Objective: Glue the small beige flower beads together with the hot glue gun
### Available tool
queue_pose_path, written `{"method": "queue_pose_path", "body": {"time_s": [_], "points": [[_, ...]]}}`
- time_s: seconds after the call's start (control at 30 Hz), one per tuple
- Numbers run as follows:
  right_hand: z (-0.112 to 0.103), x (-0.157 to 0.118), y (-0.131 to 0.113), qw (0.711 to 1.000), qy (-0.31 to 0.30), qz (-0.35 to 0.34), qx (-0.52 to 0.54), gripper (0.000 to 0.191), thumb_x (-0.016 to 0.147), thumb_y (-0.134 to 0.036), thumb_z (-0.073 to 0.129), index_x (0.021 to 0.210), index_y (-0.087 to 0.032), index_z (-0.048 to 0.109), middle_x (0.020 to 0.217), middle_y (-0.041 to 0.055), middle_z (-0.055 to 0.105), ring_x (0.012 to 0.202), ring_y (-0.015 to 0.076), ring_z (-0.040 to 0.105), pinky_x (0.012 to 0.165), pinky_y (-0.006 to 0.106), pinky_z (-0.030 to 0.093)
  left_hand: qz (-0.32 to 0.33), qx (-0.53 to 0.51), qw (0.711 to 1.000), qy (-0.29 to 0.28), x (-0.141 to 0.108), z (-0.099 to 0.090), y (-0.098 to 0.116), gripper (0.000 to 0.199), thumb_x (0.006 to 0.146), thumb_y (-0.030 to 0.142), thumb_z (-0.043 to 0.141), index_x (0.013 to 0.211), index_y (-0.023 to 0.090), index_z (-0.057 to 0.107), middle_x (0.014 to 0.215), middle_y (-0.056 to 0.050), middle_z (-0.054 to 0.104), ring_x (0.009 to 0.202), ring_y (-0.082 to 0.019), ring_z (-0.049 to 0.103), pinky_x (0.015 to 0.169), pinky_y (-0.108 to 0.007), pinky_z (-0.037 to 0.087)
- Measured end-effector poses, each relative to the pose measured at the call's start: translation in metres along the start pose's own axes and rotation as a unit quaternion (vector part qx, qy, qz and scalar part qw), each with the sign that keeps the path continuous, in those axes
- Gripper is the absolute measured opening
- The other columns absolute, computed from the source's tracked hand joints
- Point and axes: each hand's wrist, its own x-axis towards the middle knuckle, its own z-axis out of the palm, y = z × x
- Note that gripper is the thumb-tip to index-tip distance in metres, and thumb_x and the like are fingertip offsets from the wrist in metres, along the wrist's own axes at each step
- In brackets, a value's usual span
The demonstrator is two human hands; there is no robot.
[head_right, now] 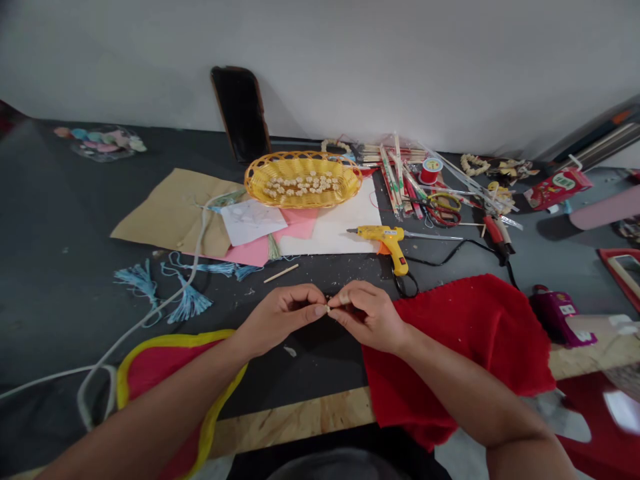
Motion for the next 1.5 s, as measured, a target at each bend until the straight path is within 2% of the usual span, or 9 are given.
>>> {"method": "queue_pose_path", "body": {"time_s": [0.63, 0.73, 0.83, 1.0, 1.2, 1.5], "points": [[0.0001, -0.0008, 0.0006, 1.0, -0.01, 0.003, -0.009, 0.003, 0.085, -0.017, 0.064, 0.088, -0.018, 0.064, 0.074, 0.0043, 0.065, 0.07, 0.0139, 0.062, 0.063, 0.025, 0.053, 0.013, 0.014, 1.0, 0.001, -0.0003, -0.0013, -0.0037, 0.029, 0.078, 0.042, 0.068, 0.075, 0.013, 0.066, 0.069, 0.001, 0.055, 0.063, -0.009, 0.043, 0.058, -0.022, 0.033], [-0.0014, -0.0016, 0.0014, 1.0, -0.016, 0.011, 0.007, 0.006, 0.085, -0.018, 0.065, 0.091, -0.018, 0.064, 0.077, 0.005, 0.065, 0.069, 0.0134, 0.061, 0.06, 0.024, 0.053, 0.003, 0.024, 1.0, -0.002, -0.0007, -0.0021, -0.005, 0.032, 0.079, 0.045, 0.066, 0.076, 0.013, 0.065, 0.068, 0.002, 0.054, 0.062, -0.009, 0.041, 0.056, -0.022, 0.031], [-0.0034, -0.0021, 0.0021, 1.0, -0.01, 0.011, 0.02, 0.01, 0.088, -0.017, 0.061, 0.097, -0.018, 0.064, 0.082, 0.0058, 0.066, 0.075, 0.014, 0.063, 0.065, 0.025, 0.055, -0.004, 0.026, 1.0, -0.007, -0.0008, -0.0031, -0.0048, 0.034, 0.081, 0.047, 0.064, 0.076, 0.013, 0.065, 0.067, 0.002, 0.053, 0.063, -0.01, 0.041, 0.057, -0.022, 0.031], [-0.0037, -0.0014, 0.0027, 1.0, -0.011, -0.003, 0.016, 0.017, 0.089, -0.01, 0.057, 0.102, -0.018, 0.065, 0.083, 0.0058, 0.068, 0.079, 0.0134, 0.063, 0.07, 0.024, 0.055, -0.004, 0.014, 1.0, -0.017, -0.0002, -0.0031, -0.0022, 0.035, 0.081, 0.047, 0.064, 0.074, 0.013, 0.063, 0.067, 0.002, 0.053, 0.064, -0.01, 0.042, 0.06, -0.022, 0.032], [-0.0008, -0.0007, 0.0041, 0.999, -0.015, -0.032, 0.041, 0.021, 0.09, -0.011, 0.058, 0.108, -0.019, 0.066, 0.085, 0.0062, 0.069, 0.079, 0.0127, 0.065, 0.07, 0.023, 0.056, -0.01, 0.011, 1.0, -0.025, -0.0002, -0.002, -0.0017, 0.038, 0.079, 0.051, 0.065, 0.073, 0.014, 0.061, 0.065, 0.003, 0.048, 0.061, -0.009, 0.038, 0.056, -0.022, 0.028], [0.0003, 0.001, 0.0031, 0.999, -0.014, -0.031, 0.033, 0.013, 0.089, -0.014, 0.061, 0.1, -0.018, 0.067, 0.083, 0.0058, 0.069, 0.078, 0.0128, 0.065, 0.068, 0.022, 0.056, -0.009, 0.018, 0.999, -0.031, -0.0006, -0.0026, 0.0003, 0.038, 0.08, 0.051, 0.062, 0.075, 0.014, 0.062, 0.065, 0.003, 0.049, 0.062, -0.01, 0.039, 0.057, -0.022, 0.029]]}}
